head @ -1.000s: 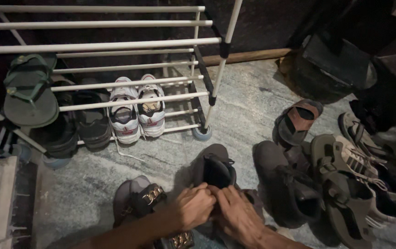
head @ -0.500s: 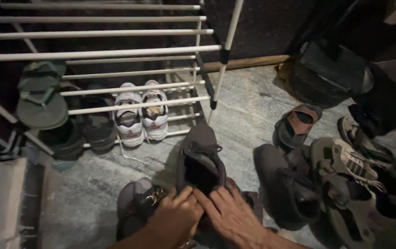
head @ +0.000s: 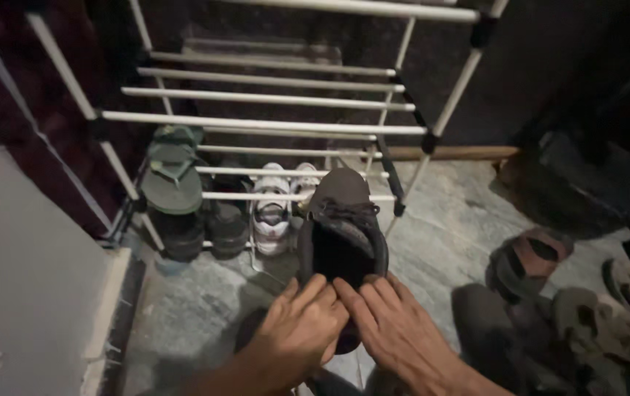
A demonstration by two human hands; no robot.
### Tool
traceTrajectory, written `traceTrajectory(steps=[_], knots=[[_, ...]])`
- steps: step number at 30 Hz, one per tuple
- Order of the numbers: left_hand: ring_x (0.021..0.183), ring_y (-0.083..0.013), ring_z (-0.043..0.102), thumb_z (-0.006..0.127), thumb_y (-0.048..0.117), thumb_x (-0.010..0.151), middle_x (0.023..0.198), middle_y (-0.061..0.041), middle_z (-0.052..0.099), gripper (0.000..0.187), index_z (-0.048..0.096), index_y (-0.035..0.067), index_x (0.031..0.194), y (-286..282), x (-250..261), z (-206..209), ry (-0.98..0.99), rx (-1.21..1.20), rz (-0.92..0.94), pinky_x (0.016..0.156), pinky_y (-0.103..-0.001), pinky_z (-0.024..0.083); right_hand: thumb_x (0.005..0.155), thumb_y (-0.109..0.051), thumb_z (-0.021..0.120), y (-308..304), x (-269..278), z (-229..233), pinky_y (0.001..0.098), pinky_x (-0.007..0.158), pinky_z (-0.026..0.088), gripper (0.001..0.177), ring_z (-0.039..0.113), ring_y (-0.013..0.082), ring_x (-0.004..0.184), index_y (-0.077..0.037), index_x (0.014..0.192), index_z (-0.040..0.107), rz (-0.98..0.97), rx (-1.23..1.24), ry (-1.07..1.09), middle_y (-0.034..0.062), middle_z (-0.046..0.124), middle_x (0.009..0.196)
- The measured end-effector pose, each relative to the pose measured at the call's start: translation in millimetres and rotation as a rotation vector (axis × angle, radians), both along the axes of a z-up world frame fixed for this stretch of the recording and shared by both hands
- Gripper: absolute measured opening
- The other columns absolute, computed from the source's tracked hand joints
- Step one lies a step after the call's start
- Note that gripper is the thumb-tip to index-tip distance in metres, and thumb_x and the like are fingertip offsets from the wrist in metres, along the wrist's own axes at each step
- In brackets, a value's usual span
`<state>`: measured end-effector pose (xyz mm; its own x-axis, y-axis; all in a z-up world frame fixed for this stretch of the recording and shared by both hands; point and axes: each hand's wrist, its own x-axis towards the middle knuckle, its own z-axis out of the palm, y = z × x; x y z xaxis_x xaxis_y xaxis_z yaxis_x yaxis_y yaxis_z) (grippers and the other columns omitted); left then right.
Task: The person wipes various shoes and sandals with a cloth, handling items one at a time and placing some on a multi-tiered rack.
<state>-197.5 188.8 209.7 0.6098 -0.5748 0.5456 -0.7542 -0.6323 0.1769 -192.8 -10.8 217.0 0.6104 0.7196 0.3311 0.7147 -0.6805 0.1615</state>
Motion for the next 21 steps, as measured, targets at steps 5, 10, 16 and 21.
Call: traceTrajectory(steps=[5, 10, 16, 21], knots=[[0.106, -0.0313, 0.059, 0.068, 0.009, 0.076, 0.095, -0.013, 0.065, 0.018, 0.069, 0.0, 0.093, 25, 25, 10, 0.093, 0.08, 0.068, 0.09, -0.051, 0.049, 0.081, -0.009, 0.057, 31, 19, 29, 0.0405, 0.097, 0.048, 0.068, 0.056, 0.0284, 0.103, 0.006, 0.147, 0.043, -0.009, 0.0, 0.087, 0.0128, 0.057, 0.106], [0.102, -0.0324, 0.06, 0.069, 0.009, 0.075, 0.092, -0.014, 0.066, 0.017, 0.069, 0.001, 0.09, 56, 46, 10, -0.005, 0.059, 0.161, 0.092, -0.051, 0.048, 0.081, -0.007, 0.06, 73, 42, 33, 0.0369, 0.087, 0.052, 0.066, 0.057, 0.0271, 0.105, 0.001, 0.145, 0.047, -0.013, 0.148, 0.118, 0.0114, 0.058, 0.109], [0.101, -0.0327, 0.062, 0.069, 0.008, 0.07, 0.09, -0.014, 0.066, 0.017, 0.07, 0.001, 0.085, 93, 78, 6, -0.066, 0.107, 0.27, 0.091, -0.05, 0.05, 0.089, -0.008, 0.057, 111, 79, 34, 0.0363, 0.078, 0.055, 0.05, 0.058, 0.0261, 0.104, -0.004, 0.139, 0.053, 0.016, 0.203, 0.148, 0.0098, 0.058, 0.105], [0.101, -0.0316, 0.062, 0.071, 0.008, 0.073, 0.09, -0.013, 0.066, 0.013, 0.07, 0.003, 0.085, 111, 118, 1, -0.088, 0.131, 0.373, 0.088, -0.049, 0.052, 0.088, -0.007, 0.056, 136, 118, 36, 0.0354, 0.074, 0.055, 0.047, 0.058, 0.0265, 0.104, -0.004, 0.135, 0.054, 0.005, 0.182, 0.125, 0.0098, 0.058, 0.103]])
